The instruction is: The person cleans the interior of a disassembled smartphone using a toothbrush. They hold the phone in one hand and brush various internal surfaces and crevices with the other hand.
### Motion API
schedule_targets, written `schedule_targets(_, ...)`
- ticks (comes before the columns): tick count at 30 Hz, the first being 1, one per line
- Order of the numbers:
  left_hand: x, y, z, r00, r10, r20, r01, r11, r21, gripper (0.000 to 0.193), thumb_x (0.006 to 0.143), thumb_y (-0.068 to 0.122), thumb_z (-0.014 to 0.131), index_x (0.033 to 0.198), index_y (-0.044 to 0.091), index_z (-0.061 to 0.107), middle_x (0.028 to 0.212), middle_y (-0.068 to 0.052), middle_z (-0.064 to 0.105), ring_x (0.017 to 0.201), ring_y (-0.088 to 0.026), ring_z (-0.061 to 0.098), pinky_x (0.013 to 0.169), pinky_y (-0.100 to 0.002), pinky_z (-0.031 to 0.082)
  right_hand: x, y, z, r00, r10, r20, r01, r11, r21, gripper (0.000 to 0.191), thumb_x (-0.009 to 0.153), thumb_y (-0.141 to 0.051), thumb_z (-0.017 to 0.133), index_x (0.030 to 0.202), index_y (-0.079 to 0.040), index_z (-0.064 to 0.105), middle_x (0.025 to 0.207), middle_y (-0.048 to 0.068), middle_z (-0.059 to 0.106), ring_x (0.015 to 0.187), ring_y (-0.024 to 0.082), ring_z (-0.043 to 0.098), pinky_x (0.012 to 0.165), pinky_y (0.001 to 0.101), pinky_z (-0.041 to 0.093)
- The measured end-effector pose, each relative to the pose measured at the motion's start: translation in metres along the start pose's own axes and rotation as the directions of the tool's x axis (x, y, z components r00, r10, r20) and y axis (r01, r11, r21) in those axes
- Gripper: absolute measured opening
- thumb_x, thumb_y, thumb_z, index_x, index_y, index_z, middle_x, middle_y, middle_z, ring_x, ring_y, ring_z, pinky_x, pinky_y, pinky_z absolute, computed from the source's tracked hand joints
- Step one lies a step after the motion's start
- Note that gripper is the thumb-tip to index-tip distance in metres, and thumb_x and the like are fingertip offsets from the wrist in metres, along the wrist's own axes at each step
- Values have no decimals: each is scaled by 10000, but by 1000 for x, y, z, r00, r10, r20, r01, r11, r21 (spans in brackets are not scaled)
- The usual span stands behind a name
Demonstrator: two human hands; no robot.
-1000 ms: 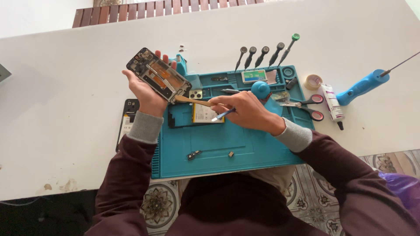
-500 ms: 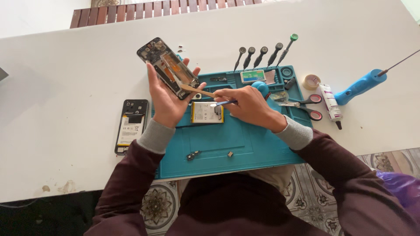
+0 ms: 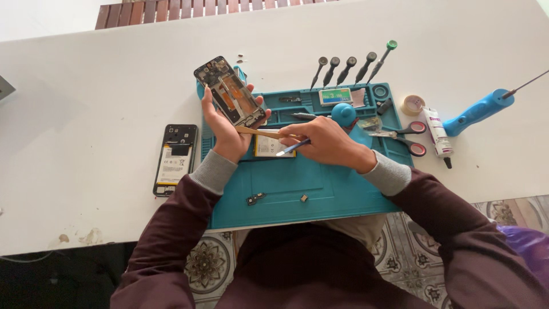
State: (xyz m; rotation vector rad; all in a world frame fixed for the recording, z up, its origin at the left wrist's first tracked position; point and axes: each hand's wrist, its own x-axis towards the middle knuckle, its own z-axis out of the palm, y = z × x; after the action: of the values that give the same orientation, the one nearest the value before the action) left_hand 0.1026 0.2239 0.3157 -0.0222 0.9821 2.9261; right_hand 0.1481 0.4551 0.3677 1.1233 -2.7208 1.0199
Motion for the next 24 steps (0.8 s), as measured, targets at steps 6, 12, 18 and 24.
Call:
schedule_targets(6, 3, 3, 0, 994, 66, -85, -60, 996, 69, 672, 929, 668, 417, 1284, 108, 531, 1167, -101, 642, 977, -267, 683, 788, -566, 622, 1, 5, -1, 999, 2, -35, -3, 999, -33, 233, 906, -216, 719, 1117, -132, 771, 687, 77, 717, 468, 179, 622, 436, 320, 418)
schedule_targets(12, -2, 15, 4, 991, 130, -31, -129, 991, 20, 708, 920, 681, 396, 1288, 97, 553, 1161, -106, 648, 975, -262, 688, 800, -559, 619, 2, 7, -5, 993, 85, -84, -91, 993, -70, 225, 899, -230, 724, 1094, -133, 778, 706, 106, 729, 517, 222, 670, 477, 336, 468)
schedule_targets(18, -4, 14, 6, 991, 125, 58, -124, 992, -14, 715, 938, 688, 383, 1320, 107, 549, 1209, -113, 636, 1003, -266, 683, 837, -566, 612, 2, 3, -6, 998, 48, -36, -49, 998, -30, 180, 917, -217, 734, 1056, -107, 767, 639, 121, 684, 456, 222, 605, 457, 358, 419)
schedule_targets(24, -4, 4, 5, 993, 56, 107, -60, 998, 30, 775, 923, 712, 374, 1388, 110, 526, 1253, -153, 641, 1037, -281, 693, 866, -572, 605, 1, -1, 0, 998, -58, 8, 58, 998, 5, 177, 912, -185, 716, 1065, -115, 771, 624, 101, 662, 443, 210, 579, 458, 336, 410)
